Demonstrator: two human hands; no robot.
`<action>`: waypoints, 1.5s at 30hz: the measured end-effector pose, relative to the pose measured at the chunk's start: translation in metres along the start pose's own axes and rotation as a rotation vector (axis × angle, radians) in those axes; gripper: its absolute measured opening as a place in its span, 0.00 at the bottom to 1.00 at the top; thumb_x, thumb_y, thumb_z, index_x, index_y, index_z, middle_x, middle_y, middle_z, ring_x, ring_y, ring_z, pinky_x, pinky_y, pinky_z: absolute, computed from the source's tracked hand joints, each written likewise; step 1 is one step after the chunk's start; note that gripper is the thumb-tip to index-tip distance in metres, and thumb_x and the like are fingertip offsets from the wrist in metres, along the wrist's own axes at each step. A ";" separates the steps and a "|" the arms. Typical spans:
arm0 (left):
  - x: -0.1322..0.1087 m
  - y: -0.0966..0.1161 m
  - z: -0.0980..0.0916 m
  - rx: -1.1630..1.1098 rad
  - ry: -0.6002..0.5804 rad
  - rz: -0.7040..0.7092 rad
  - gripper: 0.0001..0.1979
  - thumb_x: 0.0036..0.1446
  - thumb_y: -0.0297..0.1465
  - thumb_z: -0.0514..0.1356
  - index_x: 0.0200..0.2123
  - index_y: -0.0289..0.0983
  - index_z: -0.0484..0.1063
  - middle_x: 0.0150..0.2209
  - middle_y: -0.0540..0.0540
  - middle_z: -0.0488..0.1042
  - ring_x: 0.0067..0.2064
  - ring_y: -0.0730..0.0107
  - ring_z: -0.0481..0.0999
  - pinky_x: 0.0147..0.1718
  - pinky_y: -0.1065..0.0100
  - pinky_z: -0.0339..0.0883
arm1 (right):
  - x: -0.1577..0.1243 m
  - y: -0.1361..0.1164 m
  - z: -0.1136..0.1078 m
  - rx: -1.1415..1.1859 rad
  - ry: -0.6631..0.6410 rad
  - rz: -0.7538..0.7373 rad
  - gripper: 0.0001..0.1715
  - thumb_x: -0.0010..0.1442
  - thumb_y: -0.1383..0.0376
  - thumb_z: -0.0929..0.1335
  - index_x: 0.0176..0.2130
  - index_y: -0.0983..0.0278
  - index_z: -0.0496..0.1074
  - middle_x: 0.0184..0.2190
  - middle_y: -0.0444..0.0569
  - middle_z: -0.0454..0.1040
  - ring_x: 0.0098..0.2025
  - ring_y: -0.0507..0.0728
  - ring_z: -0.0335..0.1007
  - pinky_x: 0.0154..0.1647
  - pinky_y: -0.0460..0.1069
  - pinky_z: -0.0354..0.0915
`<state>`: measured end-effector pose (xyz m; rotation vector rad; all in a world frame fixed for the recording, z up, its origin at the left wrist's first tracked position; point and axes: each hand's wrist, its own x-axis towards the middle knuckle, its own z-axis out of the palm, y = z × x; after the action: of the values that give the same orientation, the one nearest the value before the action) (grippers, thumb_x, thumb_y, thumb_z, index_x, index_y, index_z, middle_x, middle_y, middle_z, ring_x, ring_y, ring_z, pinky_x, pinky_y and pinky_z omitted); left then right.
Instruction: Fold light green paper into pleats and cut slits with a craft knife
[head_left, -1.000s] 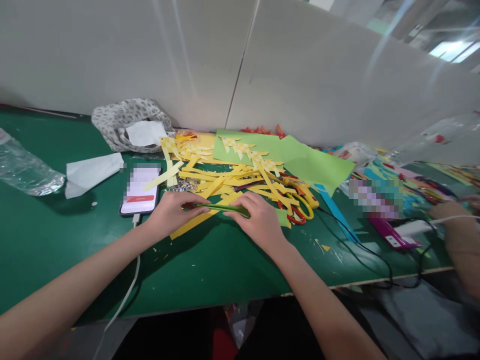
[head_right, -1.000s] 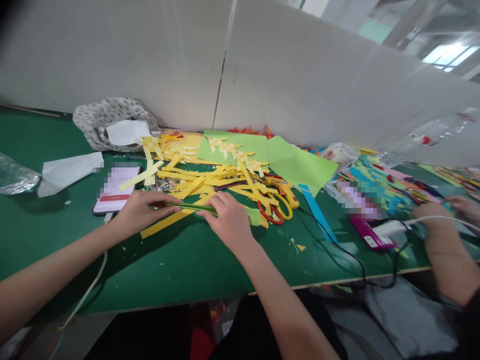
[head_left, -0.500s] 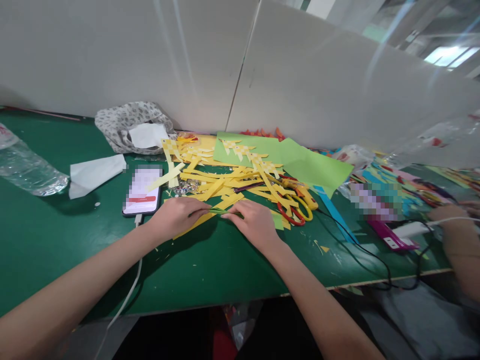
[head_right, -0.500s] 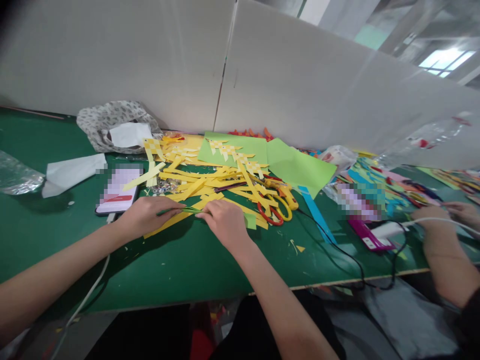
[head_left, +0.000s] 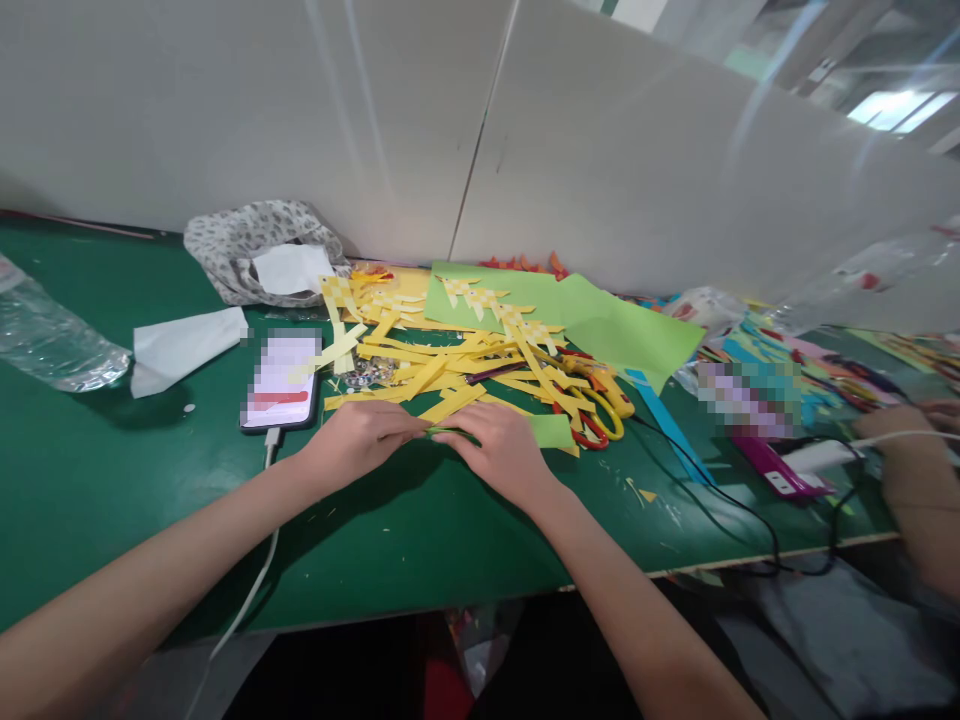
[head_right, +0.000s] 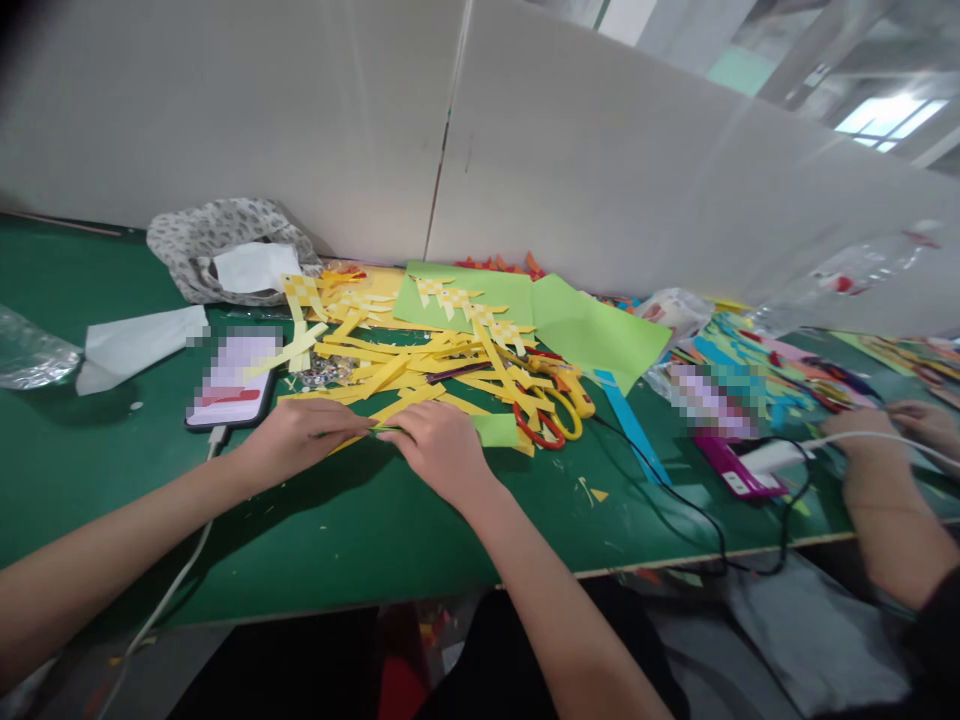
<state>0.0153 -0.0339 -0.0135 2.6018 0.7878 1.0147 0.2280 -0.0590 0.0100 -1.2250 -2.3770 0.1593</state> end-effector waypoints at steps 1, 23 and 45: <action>0.001 0.000 0.000 -0.011 0.019 -0.041 0.12 0.62 0.31 0.54 0.40 0.37 0.77 0.36 0.45 0.81 0.35 0.67 0.80 0.34 0.68 0.74 | 0.000 0.000 0.000 0.002 0.016 0.020 0.10 0.62 0.61 0.66 0.34 0.62 0.75 0.32 0.46 0.79 0.36 0.55 0.73 0.39 0.49 0.61; -0.001 -0.004 -0.009 0.416 -0.032 0.026 0.13 0.62 0.25 0.49 0.34 0.36 0.74 0.27 0.47 0.77 0.30 0.69 0.75 0.29 0.69 0.67 | -0.002 0.015 -0.023 -0.264 -0.034 -0.060 0.19 0.61 0.53 0.66 0.43 0.63 0.74 0.38 0.51 0.79 0.39 0.60 0.71 0.45 0.54 0.59; 0.002 0.016 -0.008 0.761 -0.139 0.082 0.08 0.60 0.21 0.50 0.37 0.36 0.66 0.28 0.49 0.72 0.28 0.67 0.74 0.23 0.68 0.59 | -0.004 0.011 -0.023 -0.185 0.122 -0.157 0.12 0.63 0.60 0.66 0.41 0.66 0.74 0.36 0.49 0.79 0.37 0.56 0.72 0.49 0.54 0.60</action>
<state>0.0174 -0.0459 0.0004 3.3037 1.2250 0.6070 0.2481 -0.0580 0.0257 -1.0873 -2.4099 -0.1836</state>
